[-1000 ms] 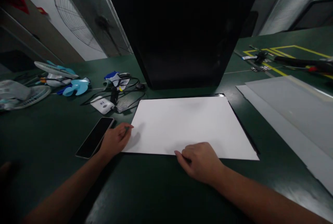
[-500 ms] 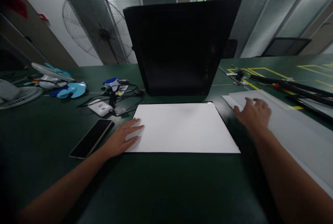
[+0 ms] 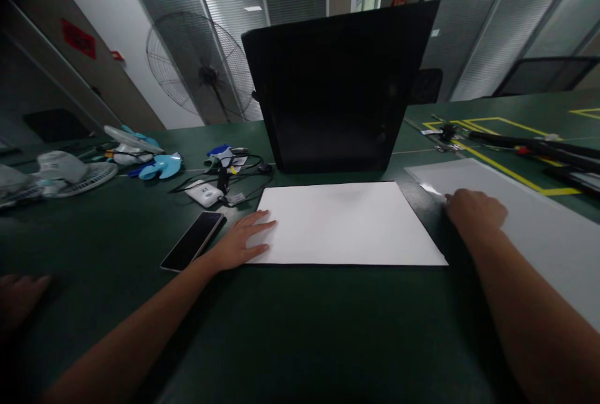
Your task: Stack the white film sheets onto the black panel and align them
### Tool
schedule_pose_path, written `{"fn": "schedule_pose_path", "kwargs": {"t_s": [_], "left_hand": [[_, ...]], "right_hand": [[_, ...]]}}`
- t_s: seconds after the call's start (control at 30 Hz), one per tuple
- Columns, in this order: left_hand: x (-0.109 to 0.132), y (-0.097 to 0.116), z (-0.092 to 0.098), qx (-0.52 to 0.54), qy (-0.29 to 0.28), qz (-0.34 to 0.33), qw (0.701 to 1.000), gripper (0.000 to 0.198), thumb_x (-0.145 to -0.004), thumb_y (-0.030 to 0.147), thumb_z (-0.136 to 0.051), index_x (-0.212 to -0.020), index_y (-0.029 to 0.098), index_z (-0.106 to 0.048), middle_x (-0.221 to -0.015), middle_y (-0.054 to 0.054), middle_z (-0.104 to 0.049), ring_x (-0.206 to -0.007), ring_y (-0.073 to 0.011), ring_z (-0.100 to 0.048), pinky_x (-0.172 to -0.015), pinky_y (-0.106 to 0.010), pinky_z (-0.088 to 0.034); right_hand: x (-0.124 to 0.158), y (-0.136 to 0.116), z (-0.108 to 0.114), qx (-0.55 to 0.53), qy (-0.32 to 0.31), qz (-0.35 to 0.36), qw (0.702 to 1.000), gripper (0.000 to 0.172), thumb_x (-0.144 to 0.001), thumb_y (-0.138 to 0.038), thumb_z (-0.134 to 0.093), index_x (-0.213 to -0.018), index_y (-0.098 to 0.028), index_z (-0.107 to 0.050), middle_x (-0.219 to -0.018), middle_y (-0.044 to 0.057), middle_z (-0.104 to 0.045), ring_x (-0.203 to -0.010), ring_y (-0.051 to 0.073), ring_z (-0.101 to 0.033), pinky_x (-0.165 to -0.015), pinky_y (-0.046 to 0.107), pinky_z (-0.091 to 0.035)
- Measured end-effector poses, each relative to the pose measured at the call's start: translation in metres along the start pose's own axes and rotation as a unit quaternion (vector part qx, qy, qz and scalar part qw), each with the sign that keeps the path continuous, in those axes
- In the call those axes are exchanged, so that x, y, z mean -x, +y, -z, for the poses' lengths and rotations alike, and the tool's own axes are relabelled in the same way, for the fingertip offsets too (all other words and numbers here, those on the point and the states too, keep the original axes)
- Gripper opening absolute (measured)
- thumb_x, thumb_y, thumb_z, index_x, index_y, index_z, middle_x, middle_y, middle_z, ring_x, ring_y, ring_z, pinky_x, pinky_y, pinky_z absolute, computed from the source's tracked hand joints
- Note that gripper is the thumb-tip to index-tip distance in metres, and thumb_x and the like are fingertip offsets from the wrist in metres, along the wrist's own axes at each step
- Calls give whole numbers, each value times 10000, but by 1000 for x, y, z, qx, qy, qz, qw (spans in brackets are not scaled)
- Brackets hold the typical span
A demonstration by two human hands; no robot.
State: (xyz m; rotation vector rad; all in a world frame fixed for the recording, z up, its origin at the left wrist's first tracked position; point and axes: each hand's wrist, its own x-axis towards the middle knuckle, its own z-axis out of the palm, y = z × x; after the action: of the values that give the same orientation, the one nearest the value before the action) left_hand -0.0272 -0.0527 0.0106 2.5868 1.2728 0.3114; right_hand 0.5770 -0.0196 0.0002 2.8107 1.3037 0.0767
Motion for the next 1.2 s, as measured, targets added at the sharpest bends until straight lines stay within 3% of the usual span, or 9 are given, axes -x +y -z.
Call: {"fn": "schedule_pose_path", "kwargs": {"t_s": [0.1, 0.17, 0.37, 0.6, 0.77, 0.93, 1.0, 1.07, 1.2], "left_hand": [[-2, -2, 1, 18, 42, -8, 999, 531, -976, 543, -566, -1449, 303, -583, -1591, -82, -470, -1470, -328, -422, -1198, -571, -337], [-4, -5, 0, 29, 73, -3, 997, 454, -1008, 492, -510, -1387, 278, -641, -1530, -84, -541, -1416, -302, -489, -1188, -541, -367], [-10, -16, -8, 39, 145, 54, 987, 464, -1044, 477, -414, -1306, 201, -680, -1462, -115, -588, -1372, -274, -533, -1187, -501, -394], [-13, -20, -15, 30, 151, 75, 985, 501, -1032, 495, -419, -1332, 161, -641, -1451, -136, -593, -1371, -268, -544, -1200, -466, -388], [-12, -23, -17, 20, 142, 95, 985, 577, -1021, 511, -424, -1423, 116, -545, -1523, -181, -524, -1439, -296, -475, -1219, -480, -341], [-12, -23, -20, 21, 134, 124, 983, 608, -1019, 530, -418, -1456, 116, -505, -1532, -186, -524, -1482, -340, -416, -1231, -533, -284], [-11, -20, -18, 27, 133, 126, 983, 624, -1024, 538, -399, -1465, 108, -501, -1520, -181, -540, -1474, -337, -431, -1229, -513, -293], [-9, -17, -15, 33, 139, 127, 982, 623, -1045, 539, -339, -1475, 118, -499, -1519, -165, -545, -1452, -324, -463, -1213, -492, -324], [-4, -13, -9, 50, 159, 125, 978, 615, -1084, 514, -144, -1520, 211, -455, -1521, -73, -562, -1405, -254, -524, -1157, -431, -407]], "right_hand": [[8, -6, -3, 5, 18, 25, 1000, 809, -942, -769, -273, -1380, -159, -571, -1387, 224, -504, -1290, 402, -463, -979, 582, -438], [12, -9, -5, 7, 24, 40, 999, 830, -939, -768, -227, -1402, -168, -566, -1421, 247, -473, -1326, 447, -410, -967, 609, -414], [14, -20, -1, 25, 11, 61, 998, 601, -998, -605, -385, -1373, -173, -566, -1375, 169, -513, -1298, 318, -457, -1008, 520, -454], [30, -26, 15, 29, 26, 62, 997, 456, -1008, -476, -480, -1296, -139, -587, -1241, 132, -595, -1172, 238, -562, -999, 467, -486], [53, -19, 47, -16, 76, 30, 996, 477, -1027, -371, -291, -1310, -123, -584, -1122, 207, -631, -1069, 324, -620, -808, 446, -463], [104, -17, 101, -47, 191, 6, 981, 561, -1034, -482, -202, -1233, -154, -612, -1031, 227, -649, -982, 359, -634, -727, 436, -411], [136, -26, 118, -60, 277, 66, 957, 612, -1042, -522, -159, -1293, -160, -583, -1005, 218, -655, -956, 339, -631, -730, 422, -404], [167, -42, 123, -89, 344, 199, 913, 601, -1050, -512, -191, -1342, -142, -564, -989, 204, -663, -888, 312, -631, -712, 399, -403], [210, -88, 101, -105, 284, 432, 849, 511, -1060, -435, -288, -1375, -158, -580, -1145, 151, -682, -980, 264, -646, -841, 401, -474]]}}
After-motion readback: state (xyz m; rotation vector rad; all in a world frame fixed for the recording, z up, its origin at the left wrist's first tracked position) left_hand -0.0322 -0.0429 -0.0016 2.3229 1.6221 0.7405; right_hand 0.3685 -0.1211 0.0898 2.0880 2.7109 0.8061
